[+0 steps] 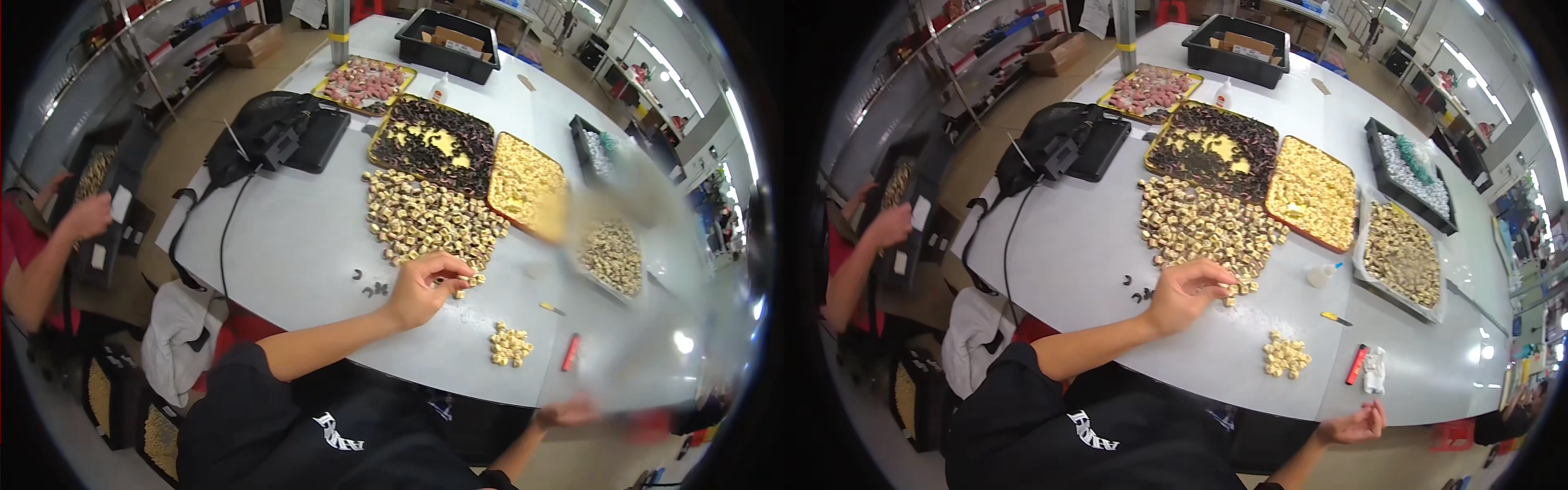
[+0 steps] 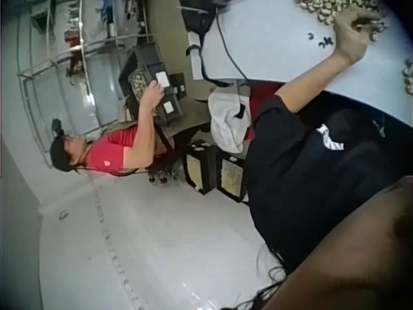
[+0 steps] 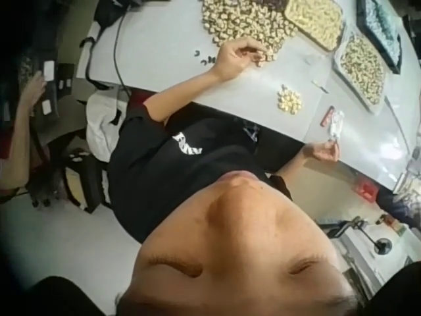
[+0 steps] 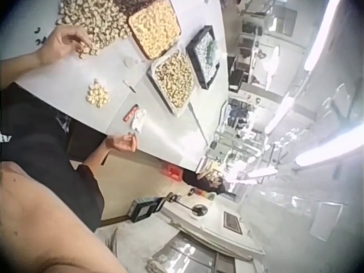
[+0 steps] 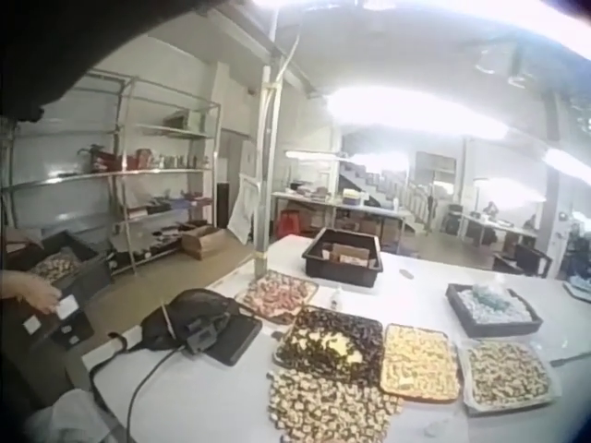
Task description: Applying glue to small black components and attaching them to gold components on a factory assembly line.
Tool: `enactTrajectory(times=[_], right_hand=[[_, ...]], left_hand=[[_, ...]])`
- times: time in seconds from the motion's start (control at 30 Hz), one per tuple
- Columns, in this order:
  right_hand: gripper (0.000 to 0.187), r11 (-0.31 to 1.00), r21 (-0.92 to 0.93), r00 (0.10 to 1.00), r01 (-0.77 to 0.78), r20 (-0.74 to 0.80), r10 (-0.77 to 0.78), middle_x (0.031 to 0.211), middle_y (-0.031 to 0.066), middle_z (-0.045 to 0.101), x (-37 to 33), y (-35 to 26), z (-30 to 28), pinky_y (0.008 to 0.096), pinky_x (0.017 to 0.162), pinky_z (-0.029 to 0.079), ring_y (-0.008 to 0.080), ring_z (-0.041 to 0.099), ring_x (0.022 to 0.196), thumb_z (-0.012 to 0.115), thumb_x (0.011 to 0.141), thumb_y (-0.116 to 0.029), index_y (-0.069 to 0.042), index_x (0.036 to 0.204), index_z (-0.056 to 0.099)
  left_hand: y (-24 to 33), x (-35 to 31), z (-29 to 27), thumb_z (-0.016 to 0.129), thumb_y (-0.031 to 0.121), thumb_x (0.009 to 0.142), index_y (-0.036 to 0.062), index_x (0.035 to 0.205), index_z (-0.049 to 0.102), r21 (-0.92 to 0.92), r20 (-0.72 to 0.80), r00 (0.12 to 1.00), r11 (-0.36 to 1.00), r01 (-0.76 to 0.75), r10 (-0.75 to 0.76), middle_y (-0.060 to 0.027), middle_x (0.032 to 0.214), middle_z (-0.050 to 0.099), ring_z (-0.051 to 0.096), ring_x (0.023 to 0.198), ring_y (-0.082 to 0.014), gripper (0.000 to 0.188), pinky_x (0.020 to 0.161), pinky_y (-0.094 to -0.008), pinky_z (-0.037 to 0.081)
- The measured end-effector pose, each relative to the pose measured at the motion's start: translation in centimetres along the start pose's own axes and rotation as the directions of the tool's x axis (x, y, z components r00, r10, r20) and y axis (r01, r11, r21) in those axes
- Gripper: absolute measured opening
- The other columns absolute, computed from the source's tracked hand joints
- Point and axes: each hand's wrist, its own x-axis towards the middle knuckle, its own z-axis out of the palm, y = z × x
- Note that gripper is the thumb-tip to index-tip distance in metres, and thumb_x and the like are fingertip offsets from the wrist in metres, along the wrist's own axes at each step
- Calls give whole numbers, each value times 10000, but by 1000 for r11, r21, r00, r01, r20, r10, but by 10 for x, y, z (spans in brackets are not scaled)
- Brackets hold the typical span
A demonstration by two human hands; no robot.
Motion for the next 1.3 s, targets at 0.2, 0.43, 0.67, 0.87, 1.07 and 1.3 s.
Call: enactTrajectory(times=[0.2,0.43,0.67,0.87,1.07,1.3], right_hand=[[134,981,-17,971,-193,144,193,1064,162,488,39,-46,20,293,788,419,194,479,853,450,884,-37,12,1009,443],[174,980,-89,775,-179,600,196,1006,122,527,85,-101,104,279,798,417,181,502,895,477,858,-6,20,1030,496],[386,975,-30,625,-220,763,165,1142,147,485,73,-83,197,333,824,444,245,517,974,613,831,-124,7,1160,458],[429,951,-149,504,-271,820,272,1171,105,536,61,-65,223,339,889,411,218,524,1019,666,804,-214,-42,1158,496],[328,922,-177,400,-345,861,315,1068,70,596,65,-61,227,328,827,427,186,543,956,643,804,-186,-58,1088,541],[286,897,-163,345,-411,883,319,988,67,621,68,-67,222,333,778,437,187,560,841,608,810,-162,-58,1073,561]], left_hand=[[28,16,-13,579,-95,803,-26,941,622,72,-25,998,996,-55,57,-87,948,594,597,894,-144,160,778,-263,516],[29,77,-58,613,46,838,7,1062,621,502,12,993,860,95,-116,-82,1086,607,606,872,-124,227,792,-248,501],[18,103,-77,644,96,806,52,1030,638,841,279,930,405,-357,241,-82,1026,629,601,830,-182,228,791,-291,486],[69,68,-91,678,139,755,31,869,609,888,289,938,420,-187,-193,-94,891,601,558,804,-257,171,759,-342,459],[89,23,-105,709,67,705,24,842,585,952,193,849,302,-41,-492,-79,840,546,554,786,-213,189,695,-307,453],[81,-1,-109,693,-1,696,19,829,577,901,168,839,427,83,-517,-85,846,536,551,779,-204,178,689,-290,453]])
